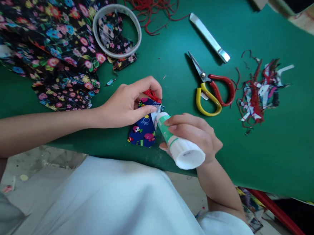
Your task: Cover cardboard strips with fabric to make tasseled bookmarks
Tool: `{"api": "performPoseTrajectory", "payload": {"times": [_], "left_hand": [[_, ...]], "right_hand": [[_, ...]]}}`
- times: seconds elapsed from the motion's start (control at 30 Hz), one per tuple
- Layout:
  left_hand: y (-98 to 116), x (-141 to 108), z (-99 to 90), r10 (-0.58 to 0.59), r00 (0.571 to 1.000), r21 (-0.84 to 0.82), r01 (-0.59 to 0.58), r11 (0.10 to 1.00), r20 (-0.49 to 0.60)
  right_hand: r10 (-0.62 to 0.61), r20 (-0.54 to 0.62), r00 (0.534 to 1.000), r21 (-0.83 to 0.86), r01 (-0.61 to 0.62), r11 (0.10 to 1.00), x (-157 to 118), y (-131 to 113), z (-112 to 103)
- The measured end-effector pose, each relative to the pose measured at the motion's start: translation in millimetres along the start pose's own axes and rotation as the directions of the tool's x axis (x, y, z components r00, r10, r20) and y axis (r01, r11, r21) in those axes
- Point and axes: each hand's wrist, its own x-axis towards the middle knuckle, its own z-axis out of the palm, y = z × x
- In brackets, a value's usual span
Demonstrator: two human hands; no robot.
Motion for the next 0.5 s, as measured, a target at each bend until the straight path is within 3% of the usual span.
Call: {"api": "performPoseTrajectory", "payload": {"times": [0.1, 0.33, 0.37, 0.43, 0.5], "left_hand": [[-0.9, -0.3, 0.1, 0.006, 1.0, -0.003, -0.006, 1.0, 0.002], [0.1, 0.1, -1.3, 0.012, 1.0, 0.004, -0.012, 1.0, -0.019], [0.6, 0.4, -1.8, 0.004, 1.0, 0.005, -0.004, 1.0, -0.024], [1.6, 1.2, -2.8, -0.007, 0.999, -0.002, 0.007, 1.0, -0.031], [2.2, 1.8, -3.4, -0.012, 0.999, -0.022, 0.011, 1.0, -0.033]], "right_hand": [[-0.173, -0.044, 0.984, 0.034, 0.174, 0.984, 1.8, -6.3, -0.4], [-0.034, 0.03, 0.999, 0.231, 0.026, 0.973, 4.6, -5.7, -6.6], [-0.025, -0.017, 1.0, 0.288, 0.029, 0.957, 5.2, -2.6, -7.0], [0.04, -0.263, 0.964, 0.408, 0.074, 0.91, 7.7, 5.4, -6.4], [0.188, -0.32, 0.929, 0.471, -0.017, 0.882, 11.1, 13.6, -4.9]]}}
